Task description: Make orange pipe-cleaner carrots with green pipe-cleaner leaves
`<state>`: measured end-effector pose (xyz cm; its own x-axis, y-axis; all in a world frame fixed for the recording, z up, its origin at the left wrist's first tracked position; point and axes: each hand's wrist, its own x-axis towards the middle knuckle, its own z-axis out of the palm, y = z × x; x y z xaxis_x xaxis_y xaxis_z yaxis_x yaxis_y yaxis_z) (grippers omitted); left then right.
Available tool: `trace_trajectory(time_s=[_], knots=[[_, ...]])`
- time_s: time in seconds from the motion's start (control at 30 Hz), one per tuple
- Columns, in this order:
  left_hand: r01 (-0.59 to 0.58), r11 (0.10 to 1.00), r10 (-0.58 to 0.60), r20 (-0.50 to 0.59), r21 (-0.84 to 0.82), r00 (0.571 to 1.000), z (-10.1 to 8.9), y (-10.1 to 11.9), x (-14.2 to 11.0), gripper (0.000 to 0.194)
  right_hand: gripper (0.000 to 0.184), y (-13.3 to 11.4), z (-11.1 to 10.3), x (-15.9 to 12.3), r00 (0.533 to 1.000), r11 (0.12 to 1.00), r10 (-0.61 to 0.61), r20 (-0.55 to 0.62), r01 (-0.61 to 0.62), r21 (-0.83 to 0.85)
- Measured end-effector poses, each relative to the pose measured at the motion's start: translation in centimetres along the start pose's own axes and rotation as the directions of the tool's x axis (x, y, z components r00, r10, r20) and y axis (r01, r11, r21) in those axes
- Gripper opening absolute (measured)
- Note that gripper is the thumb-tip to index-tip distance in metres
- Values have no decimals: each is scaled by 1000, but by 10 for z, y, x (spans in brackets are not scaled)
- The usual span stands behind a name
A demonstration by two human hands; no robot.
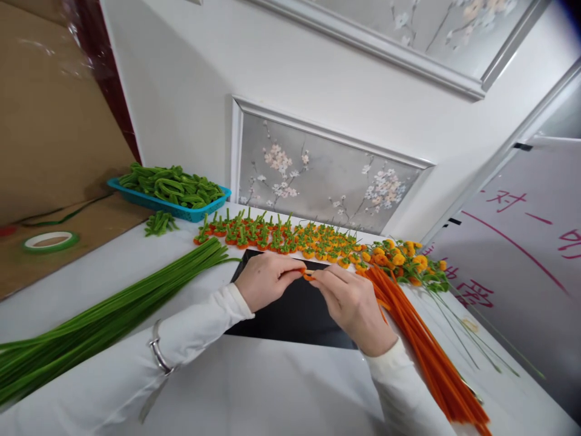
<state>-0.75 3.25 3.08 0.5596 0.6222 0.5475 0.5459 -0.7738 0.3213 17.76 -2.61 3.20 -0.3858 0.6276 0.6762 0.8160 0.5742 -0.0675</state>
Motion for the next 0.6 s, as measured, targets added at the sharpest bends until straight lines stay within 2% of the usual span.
trace_trajectory(time_s=[0.13,0.27,0.43,0.53,0.6], knots=[[-54,994,38,159,91,986,2,6,-1,17,21,9,3,4,993,990,110,-45,-106,91],[-102,990,78,240,92,968,4,9,-4,14,18,22,8,6,975,941,224,-5,-215,260],[-193,977,163,258,94,952,8,9,-6,13,29,41,18,3,923,849,317,217,-379,368],[-208,976,187,225,72,956,7,11,-6,14,39,46,21,-1,895,837,285,344,-407,366],[-172,984,160,185,49,970,5,11,-5,15,36,44,21,-3,886,830,236,399,-397,391]])
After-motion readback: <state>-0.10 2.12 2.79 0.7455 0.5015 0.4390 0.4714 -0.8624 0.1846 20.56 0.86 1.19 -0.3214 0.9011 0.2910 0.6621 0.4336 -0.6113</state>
